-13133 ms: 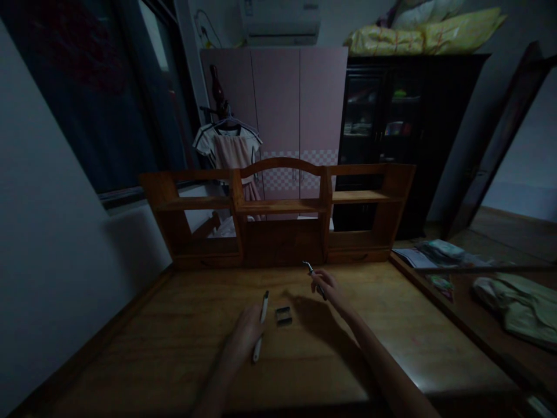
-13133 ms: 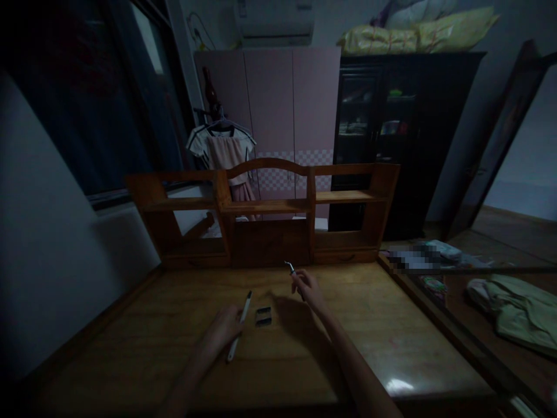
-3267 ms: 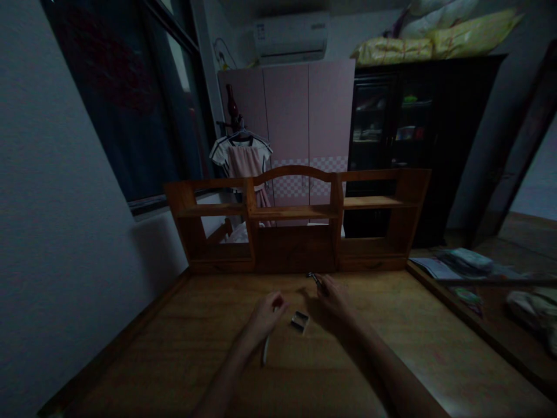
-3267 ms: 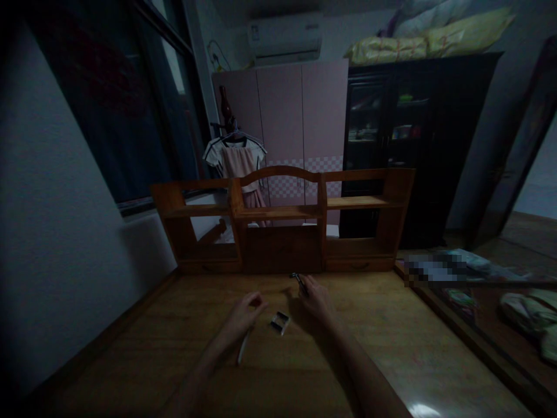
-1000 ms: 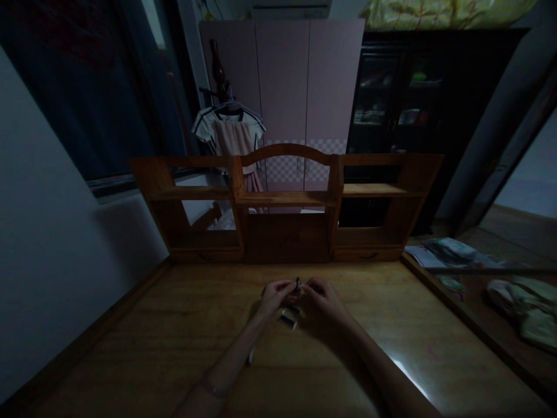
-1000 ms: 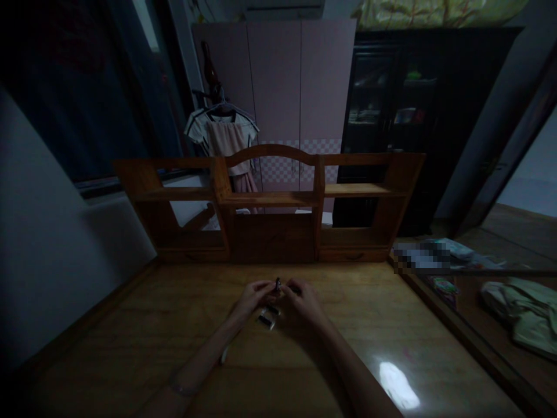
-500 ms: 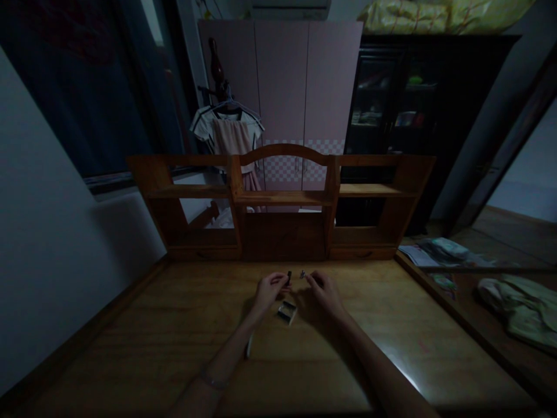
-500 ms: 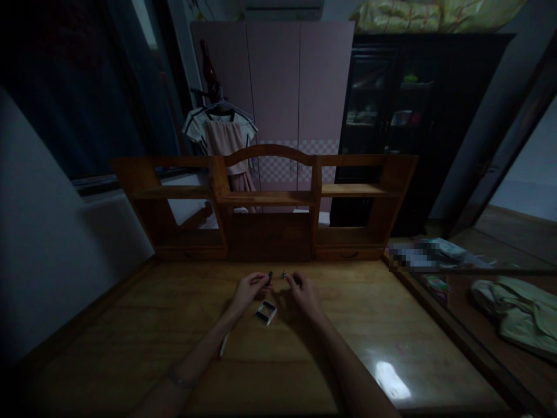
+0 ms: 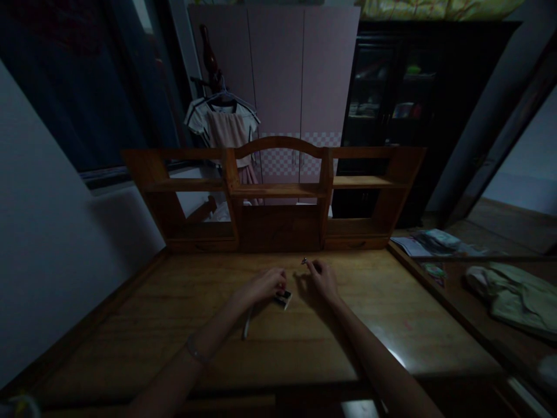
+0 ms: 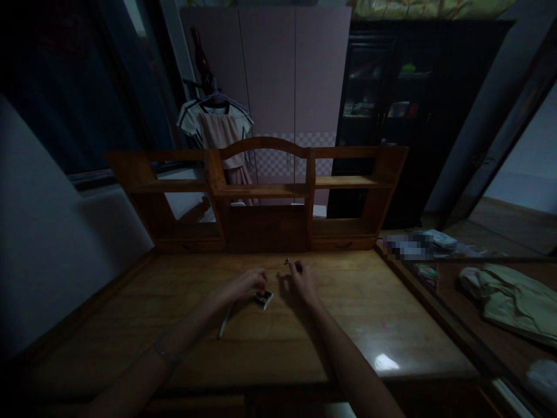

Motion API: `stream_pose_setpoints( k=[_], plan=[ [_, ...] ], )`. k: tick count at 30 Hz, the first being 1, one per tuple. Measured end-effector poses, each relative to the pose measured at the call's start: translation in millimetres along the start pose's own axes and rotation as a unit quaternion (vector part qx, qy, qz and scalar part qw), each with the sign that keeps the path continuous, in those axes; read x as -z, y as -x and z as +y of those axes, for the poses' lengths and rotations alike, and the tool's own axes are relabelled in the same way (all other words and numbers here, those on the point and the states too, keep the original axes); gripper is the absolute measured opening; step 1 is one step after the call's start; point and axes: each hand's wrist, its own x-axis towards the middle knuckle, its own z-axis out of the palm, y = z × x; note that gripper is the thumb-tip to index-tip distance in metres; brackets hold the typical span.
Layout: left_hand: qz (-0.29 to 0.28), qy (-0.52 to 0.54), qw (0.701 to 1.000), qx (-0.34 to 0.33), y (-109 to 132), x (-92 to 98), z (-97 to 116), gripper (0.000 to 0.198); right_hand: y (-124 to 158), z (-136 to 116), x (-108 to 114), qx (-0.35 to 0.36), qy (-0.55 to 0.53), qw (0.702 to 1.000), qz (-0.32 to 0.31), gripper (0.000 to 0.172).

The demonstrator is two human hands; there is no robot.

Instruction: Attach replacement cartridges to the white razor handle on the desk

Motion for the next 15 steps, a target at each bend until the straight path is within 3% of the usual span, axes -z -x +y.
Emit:
stream_pose_setpoints(
  k=[6,15],
  plan=[
    [-0.017,0.003,1.000,0.006,-9.4,-3.9,-4.3,0.010,-1.9,3.8,2.1,-0.020,0.008,1.000,0.010,0.047],
    [0.030,0.092,0.994,0.058,-30.4,-17.1,-16.9,0.017,0.7,0.4,6.2,0.004,-0.002,1.000,0.010,0.047]
  ],
)
